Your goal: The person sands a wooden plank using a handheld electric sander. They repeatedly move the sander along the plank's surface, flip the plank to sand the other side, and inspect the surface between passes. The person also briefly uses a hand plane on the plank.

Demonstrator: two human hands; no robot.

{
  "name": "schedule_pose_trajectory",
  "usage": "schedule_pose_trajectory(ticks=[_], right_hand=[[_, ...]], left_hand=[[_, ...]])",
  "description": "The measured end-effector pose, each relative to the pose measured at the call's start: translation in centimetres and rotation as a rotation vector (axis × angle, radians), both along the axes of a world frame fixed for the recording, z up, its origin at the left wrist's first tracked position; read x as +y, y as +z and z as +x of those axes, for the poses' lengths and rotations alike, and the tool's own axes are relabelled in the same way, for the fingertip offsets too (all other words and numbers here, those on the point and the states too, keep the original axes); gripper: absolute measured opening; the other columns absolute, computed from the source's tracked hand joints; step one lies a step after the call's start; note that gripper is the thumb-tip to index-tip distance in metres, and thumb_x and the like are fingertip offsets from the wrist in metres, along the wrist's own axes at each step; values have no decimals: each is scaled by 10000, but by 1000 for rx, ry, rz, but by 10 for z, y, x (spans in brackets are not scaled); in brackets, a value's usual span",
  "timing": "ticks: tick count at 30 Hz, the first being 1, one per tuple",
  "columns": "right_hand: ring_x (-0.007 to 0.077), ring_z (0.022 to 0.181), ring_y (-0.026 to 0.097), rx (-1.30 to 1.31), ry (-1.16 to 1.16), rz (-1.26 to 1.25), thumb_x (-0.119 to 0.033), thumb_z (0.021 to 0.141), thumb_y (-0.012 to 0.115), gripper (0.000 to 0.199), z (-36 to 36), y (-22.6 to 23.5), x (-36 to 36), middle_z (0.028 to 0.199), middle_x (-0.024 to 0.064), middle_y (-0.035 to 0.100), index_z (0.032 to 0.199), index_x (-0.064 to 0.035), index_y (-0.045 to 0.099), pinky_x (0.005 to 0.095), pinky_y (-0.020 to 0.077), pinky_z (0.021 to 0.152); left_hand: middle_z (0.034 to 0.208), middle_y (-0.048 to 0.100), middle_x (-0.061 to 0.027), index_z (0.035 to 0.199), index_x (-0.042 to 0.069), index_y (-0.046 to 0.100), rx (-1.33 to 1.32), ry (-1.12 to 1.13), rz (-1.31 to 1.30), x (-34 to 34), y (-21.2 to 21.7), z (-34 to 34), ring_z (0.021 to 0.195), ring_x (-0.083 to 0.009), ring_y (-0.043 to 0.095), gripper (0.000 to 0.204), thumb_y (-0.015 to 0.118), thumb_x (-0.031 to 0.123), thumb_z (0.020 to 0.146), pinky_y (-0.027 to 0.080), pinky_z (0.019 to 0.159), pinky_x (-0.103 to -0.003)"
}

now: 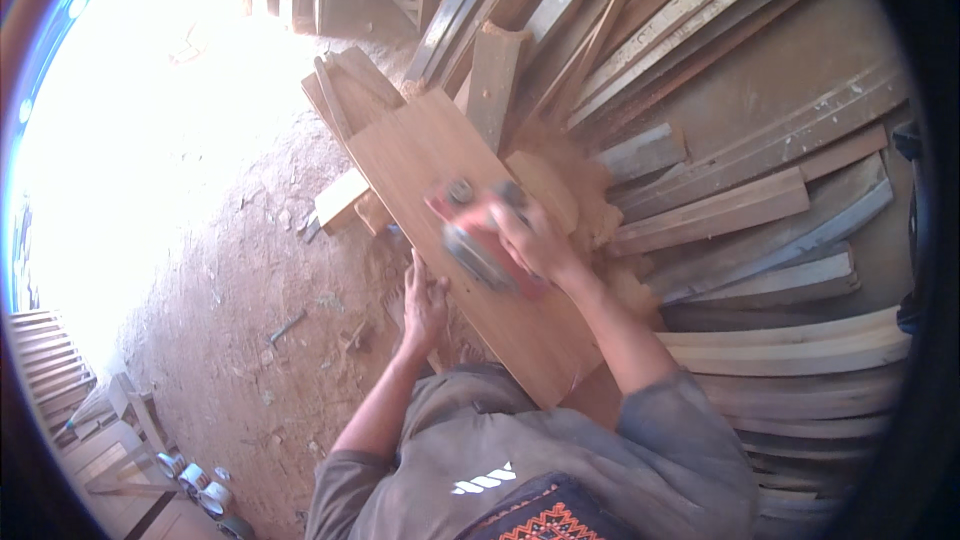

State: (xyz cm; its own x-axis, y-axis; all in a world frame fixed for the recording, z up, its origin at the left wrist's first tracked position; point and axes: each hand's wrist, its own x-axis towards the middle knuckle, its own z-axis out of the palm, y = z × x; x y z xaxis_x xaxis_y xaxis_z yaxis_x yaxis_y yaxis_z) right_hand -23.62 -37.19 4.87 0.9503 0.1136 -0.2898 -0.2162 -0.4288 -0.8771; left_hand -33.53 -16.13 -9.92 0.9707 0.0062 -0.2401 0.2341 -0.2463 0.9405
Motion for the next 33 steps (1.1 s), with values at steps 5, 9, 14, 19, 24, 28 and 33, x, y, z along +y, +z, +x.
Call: schedule_pose_trajectory(ticks=[5,9,14,19,24,28,33], right_hand=[[121,431,477,6,115,55,-520,1080,408,607,201,-13,110,544,3,506,1057,-62,804,316,411,440],[124,472,517,58,36,83,-540,1072,447,608,206,-15,117,617,34,552,1112,-28,771,306,437,467],[131,574,582,9,16,5,-556,1067,435,554,64,-22,45,659,45,604,1021,-102,750,328,493,552],[214,904,650,-20,-16,-147,-434,1056,463,433,-160,5,-54,959,111,674,1157,-109,732,377,513,808],[297,1070,720,348,-144,-238,-321,1027,519,374,-322,69,-115,1073,174,745,1199,-73,740,425,544,938],[153,729,642,365,-143,-200,-343,1061,511,384,-298,46,-112,760,61,675,882,-54,689,337,483,665],[79,531,554,131,-110,-121,-396,1085,509,520,-174,15,-57,566,-22,558,698,-67,618,291,428,513]], left_hand=[[1474,497,-222,1676,79,202,68,-9,-48,3,6,-1,1155,-314,659,787,624,134,1014,537,1004,-422],[1493,509,-241,1668,84,247,-71,-10,36,5,-5,2,1174,-328,658,776,646,141,1005,538,1008,-414],[1480,567,-134,1676,150,281,174,109,-418,9,-6,2,1114,-191,656,727,639,194,1045,556,881,-323],[1356,644,-85,1670,179,310,207,98,-362,17,-2,17,1075,-150,645,692,632,248,1062,547,825,-289],[1376,593,-74,1656,179,347,191,181,-357,10,-14,13,987,-130,643,680,649,283,1055,568,777,-290],[1422,560,-88,1653,184,350,181,160,-308,11,-22,11,995,-126,647,664,644,223,1060,578,750,-288],[1421,567,-139,1649,153,352,8,176,-263,3,-28,6,1164,-180,613,646,613,105,1060,553,919,-337]])
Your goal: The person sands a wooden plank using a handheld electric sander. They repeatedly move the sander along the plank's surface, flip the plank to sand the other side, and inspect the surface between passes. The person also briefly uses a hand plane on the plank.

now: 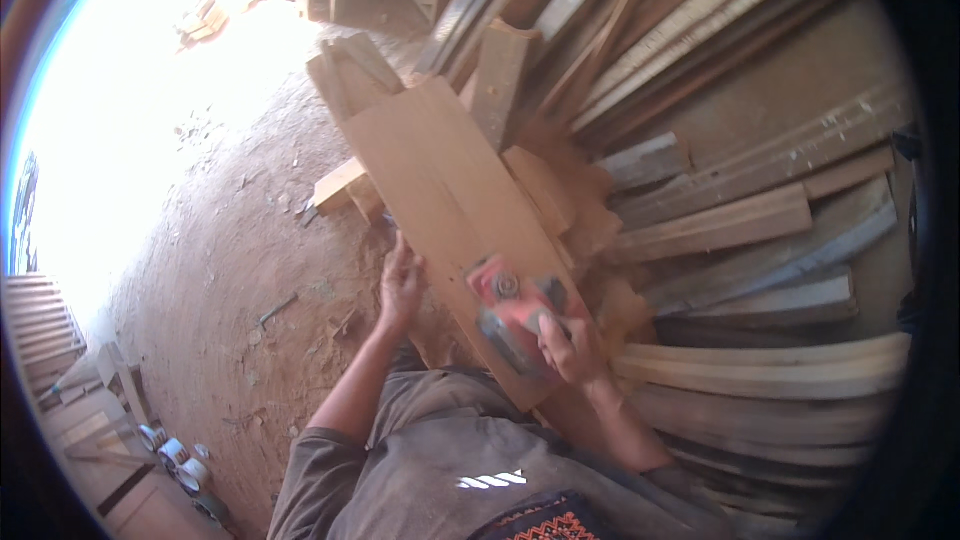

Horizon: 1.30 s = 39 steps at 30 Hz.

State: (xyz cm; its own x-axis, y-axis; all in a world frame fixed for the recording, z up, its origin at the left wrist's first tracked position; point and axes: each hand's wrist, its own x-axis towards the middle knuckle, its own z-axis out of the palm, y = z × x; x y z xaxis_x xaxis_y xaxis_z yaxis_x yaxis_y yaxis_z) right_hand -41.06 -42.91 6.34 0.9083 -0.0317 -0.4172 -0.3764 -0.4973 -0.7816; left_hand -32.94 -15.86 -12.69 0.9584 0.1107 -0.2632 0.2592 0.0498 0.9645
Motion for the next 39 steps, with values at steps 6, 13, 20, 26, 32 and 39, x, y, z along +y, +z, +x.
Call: schedule_pose_trajectory(ticks=[6,13,20,26,32,39], right_hand=[[78,423,475,-128,126,170,-477,1081,476,579,214,-13,101,530,-31,518,677,-84,612,285,369,415],[97,445,434,-29,100,315,-482,1052,502,507,408,-17,215,630,-10,494,1001,-24,713,281,351,405],[65,449,404,101,171,407,-530,1052,483,556,247,-22,136,615,-41,459,1055,-42,749,273,354,418],[115,488,512,186,128,104,-512,1064,461,552,-78,15,-20,527,-15,494,747,-96,637,304,389,485],[100,521,533,234,-53,14,-441,1043,499,532,-210,43,-61,589,5,558,682,-62,591,280,366,479],[80,460,495,9,132,152,-528,1063,485,571,-14,-2,33,571,-42,525,686,-115,596,288,371,443]], left_hand=[[1383,571,-197,1644,114,351,-10,-48,190,-7,17,-9,1234,-278,590,662,615,78,1039,502,1018,-365],[1287,599,-193,1637,110,364,-48,-57,262,0,34,-3,1109,-263,641,648,609,121,1037,533,962,-379],[1261,667,-102,1627,121,401,35,25,-160,10,-4,-1,879,-148,677,693,713,125,1008,566,758,-297],[1191,697,-74,1615,83,404,485,170,43,114,-90,-164,913,-123,670,718,734,245,998,548,697,-286],[1331,630,-185,1530,56,461,1275,445,-29,179,-137,-407,1076,-345,693,580,658,195,1003,578,791,-488],[1420,592,-176,1527,11,451,935,568,-295,163,-122,-383,1168,-352,677,554,629,198,1036,591,910,-492]])
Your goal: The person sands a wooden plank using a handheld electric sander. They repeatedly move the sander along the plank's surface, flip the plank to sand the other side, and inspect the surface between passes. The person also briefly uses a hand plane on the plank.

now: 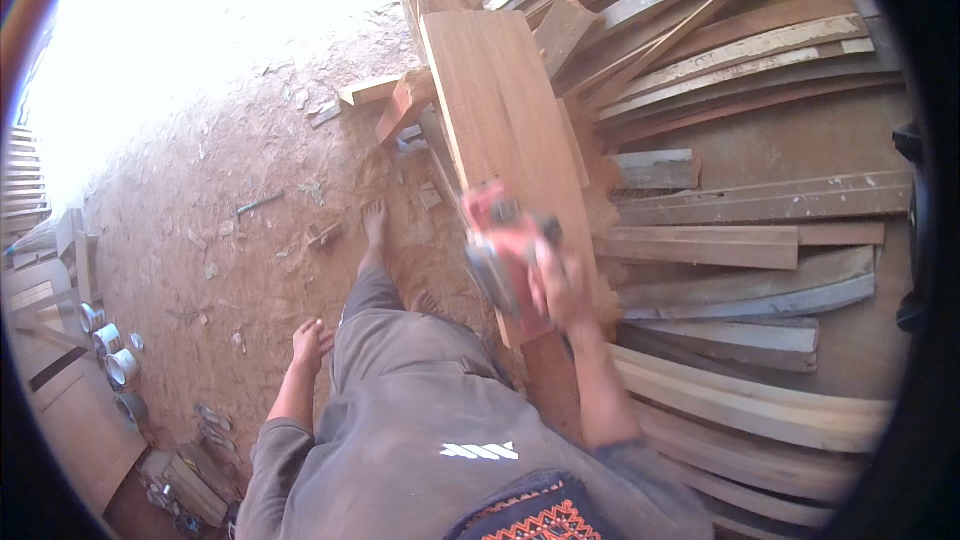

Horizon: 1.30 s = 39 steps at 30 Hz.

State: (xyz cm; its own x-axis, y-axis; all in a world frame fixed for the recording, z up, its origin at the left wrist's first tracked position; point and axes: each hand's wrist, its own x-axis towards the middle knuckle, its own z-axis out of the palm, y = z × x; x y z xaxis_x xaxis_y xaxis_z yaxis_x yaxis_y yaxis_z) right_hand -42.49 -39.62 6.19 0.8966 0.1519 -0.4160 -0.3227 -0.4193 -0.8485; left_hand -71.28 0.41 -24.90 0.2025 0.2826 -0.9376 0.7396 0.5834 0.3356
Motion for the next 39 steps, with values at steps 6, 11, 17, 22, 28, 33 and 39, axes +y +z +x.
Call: schedule_pose_trajectory(ticks=[6,11,17,22,28,33,39], right_hand=[[75,435,411,70,-19,140,-549,1063,456,532,245,-7,130,603,-47,458,782,-121,597,279,370,424],[70,452,436,69,11,181,-568,1062,461,575,176,-11,96,620,-49,465,772,-97,619,268,393,426],[115,472,521,-18,84,-151,-502,1069,460,597,-80,18,-29,515,-15,515,666,-83,597,309,412,488],[93,522,522,191,-96,-253,-410,1070,462,530,-208,45,-77,573,-20,537,685,-73,601,282,401,509],[80,508,509,220,-176,-40,-418,1079,472,491,-120,17,-32,614,-4,539,764,-62,597,261,384,472],[90,452,508,116,-106,-32,-475,1075,490,525,66,3,49,578,-20,524,731,-89,578,276,391,420],[90,447,432,108,8,65,-569,1062,467,572,338,-18,151,618,-34,483,896,-75,702,295,377,425]], left_hand=[[1422,611,-133,1522,42,486,-211,61,-22,0,40,122,1161,-290,687,561,673,236,1030,588,854,-405],[1342,670,-81,1463,72,572,-466,-152,161,26,77,131,1077,-202,706,531,720,298,1006,572,795,-359],[1337,642,-133,1465,21,527,-94,-40,40,49,17,44,1106,-303,694,494,647,233,1034,587,871,-436],[1365,624,-159,1445,16,539,191,-104,-29,18,-7,-32,1136,-334,672,469,630,207,1027,571,925,-478],[1349,645,-146,1465,42,541,-5,-160,-96,-10,11,31,1056,-254,683,497,651,245,1024,555,869,-404],[1336,657,-127,1480,54,521,-233,68,-54,12,33,103,1085,-259,682,515,661,267,1033,557,862,-384],[1301,677,-106,1468,73,531,-184,178,13,37,47,157,1122,-277,690,501,669,284,1035,575,854,-406]])
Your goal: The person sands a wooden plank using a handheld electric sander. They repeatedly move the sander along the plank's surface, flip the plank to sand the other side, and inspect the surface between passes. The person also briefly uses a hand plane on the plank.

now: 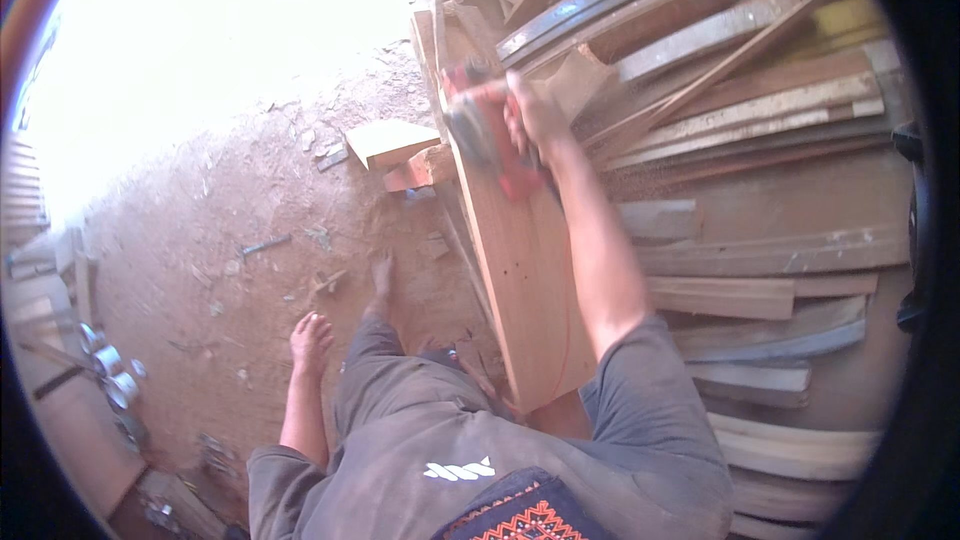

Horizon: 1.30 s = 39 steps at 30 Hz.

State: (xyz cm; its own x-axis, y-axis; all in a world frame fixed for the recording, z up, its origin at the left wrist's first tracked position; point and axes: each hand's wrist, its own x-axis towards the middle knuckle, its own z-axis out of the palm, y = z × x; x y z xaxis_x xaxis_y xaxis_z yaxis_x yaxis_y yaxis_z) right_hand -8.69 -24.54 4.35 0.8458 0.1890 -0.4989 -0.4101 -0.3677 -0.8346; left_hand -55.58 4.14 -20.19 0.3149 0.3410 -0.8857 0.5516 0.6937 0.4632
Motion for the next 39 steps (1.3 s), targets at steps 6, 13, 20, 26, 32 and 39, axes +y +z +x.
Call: schedule_pose_trajectory(ticks=[6,13,20,26,32,39], right_hand=[[93,428,435,-48,-59,106,-581,1052,482,587,-35,-5,-41,596,-22,488,802,-81,663,299,375,412],[123,456,504,-146,-29,-130,-424,1068,481,496,-337,35,-205,537,0,501,717,-86,572,316,396,457],[88,506,504,134,-425,-129,-384,1074,491,484,-493,44,-258,585,-1,534,702,-85,570,275,375,474],[97,526,528,75,-274,-111,-407,1072,506,517,-374,30,-219,581,-15,549,691,-71,599,302,401,501],[82,451,497,-32,-152,-102,-517,1058,512,570,-176,28,-133,558,-23,528,676,-97,555,278,368,421],[91,443,458,-119,-67,85,-578,1033,480,584,81,7,-29,577,-25,476,775,-80,640,288,363,408]], left_hand=[[1260,682,-98,1427,50,558,-136,-171,77,7,36,47,1029,-232,694,464,673,265,1032,573,804,-346],[1277,690,-93,1419,33,562,-310,-503,157,-50,51,158,1062,-215,690,494,675,317,1031,565,828,-356],[1246,660,-142,1403,16,573,-525,-499,326,-178,73,287,1126,-250,638,496,544,401,1091,538,936,-406],[1342,563,-261,1404,-6,540,-410,-515,861,-232,54,305,1342,-394,411,534,343,409,1131,321,1168,-477],[1303,541,-247,1296,-24,556,-520,-512,1052,-244,59,294,1260,-410,462,470,332,357,1136,364,1096,-505],[1278,525,-252,1358,-20,520,-407,-482,926,-246,81,296,1266,-409,467,426,370,311,1136,365,1105,-502]])
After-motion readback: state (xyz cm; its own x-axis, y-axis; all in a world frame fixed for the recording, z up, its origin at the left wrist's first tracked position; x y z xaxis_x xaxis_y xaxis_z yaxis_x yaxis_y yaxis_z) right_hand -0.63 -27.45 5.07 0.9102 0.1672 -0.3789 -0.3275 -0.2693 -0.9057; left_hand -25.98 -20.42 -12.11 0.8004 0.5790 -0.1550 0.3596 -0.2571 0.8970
